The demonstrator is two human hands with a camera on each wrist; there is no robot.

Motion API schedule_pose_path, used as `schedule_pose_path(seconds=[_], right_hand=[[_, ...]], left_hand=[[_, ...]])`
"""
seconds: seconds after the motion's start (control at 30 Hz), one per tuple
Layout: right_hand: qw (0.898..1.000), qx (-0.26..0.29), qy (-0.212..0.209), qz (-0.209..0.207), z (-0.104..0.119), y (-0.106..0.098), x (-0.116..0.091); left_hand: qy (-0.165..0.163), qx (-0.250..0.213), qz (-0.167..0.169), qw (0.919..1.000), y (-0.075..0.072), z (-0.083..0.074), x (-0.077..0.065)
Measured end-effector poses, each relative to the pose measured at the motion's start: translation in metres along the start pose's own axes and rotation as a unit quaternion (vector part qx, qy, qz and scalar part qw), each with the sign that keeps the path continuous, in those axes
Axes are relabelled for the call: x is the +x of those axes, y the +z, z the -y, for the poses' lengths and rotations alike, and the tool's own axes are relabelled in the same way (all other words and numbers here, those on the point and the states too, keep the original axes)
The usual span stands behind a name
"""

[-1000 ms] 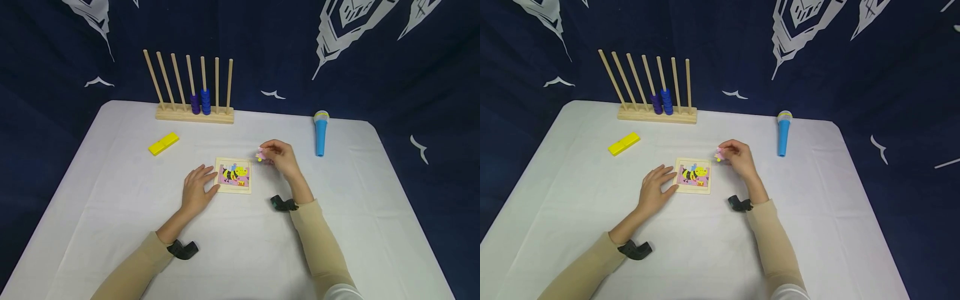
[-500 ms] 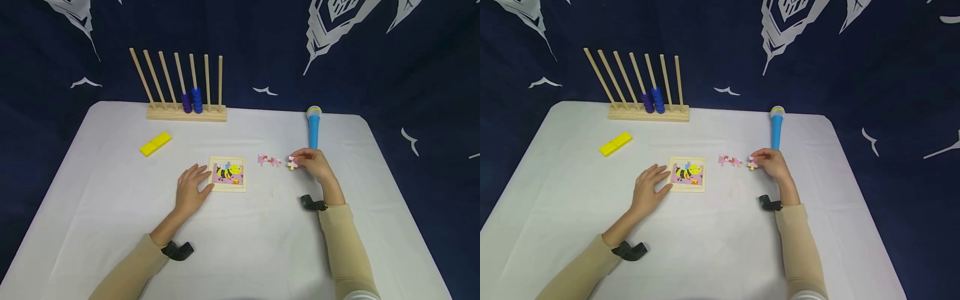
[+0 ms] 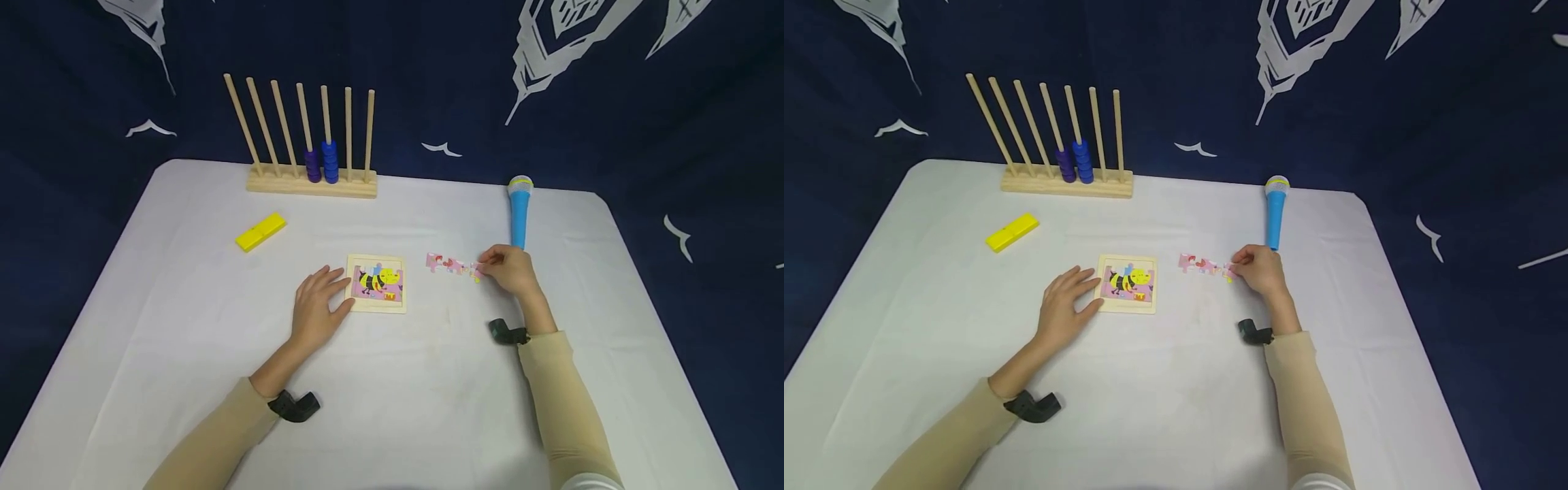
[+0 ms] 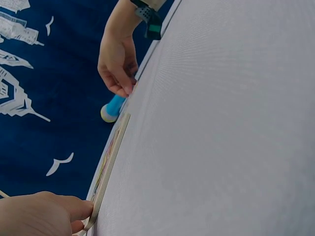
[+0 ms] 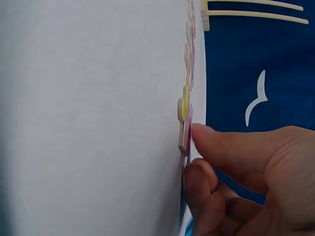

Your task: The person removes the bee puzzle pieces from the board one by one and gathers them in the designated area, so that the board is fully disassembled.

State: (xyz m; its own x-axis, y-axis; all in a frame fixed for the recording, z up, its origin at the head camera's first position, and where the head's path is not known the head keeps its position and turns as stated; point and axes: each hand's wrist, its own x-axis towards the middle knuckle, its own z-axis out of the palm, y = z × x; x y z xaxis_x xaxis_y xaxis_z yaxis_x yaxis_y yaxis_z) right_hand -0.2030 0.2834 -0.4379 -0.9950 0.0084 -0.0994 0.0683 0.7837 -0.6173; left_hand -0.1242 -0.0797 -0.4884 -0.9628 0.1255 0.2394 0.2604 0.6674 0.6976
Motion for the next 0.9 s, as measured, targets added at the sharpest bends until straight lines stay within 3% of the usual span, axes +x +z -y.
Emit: schedule_pose_path(seconds=[0.17, 0.33, 0.57, 0.9], right_hand=[[0.999, -0.015, -0.006, -0.045, 0.007, -0.001, -0.003], [0.997, 0.045, -0.014, -0.057, 0.027, 0.006, -0.005], [0.991, 0.130, -0.028, 0.002, 0.075, 0.040, -0.009], [0.980, 0.154, -0.083, 0.098, 0.132, 0.090, -0.013]], left_hand=[[0.012, 0.004, -0.006, 0.9999, 0.000, 0.001, 0.002], [0.016, 0.007, -0.006, 0.9998, -0.001, 0.000, 0.002], [0.009, 0.014, -0.002, 0.9999, -0.001, 0.001, 0.002], [0.008, 0.017, -0.006, 0.9998, -0.001, 0.001, 0.001]])
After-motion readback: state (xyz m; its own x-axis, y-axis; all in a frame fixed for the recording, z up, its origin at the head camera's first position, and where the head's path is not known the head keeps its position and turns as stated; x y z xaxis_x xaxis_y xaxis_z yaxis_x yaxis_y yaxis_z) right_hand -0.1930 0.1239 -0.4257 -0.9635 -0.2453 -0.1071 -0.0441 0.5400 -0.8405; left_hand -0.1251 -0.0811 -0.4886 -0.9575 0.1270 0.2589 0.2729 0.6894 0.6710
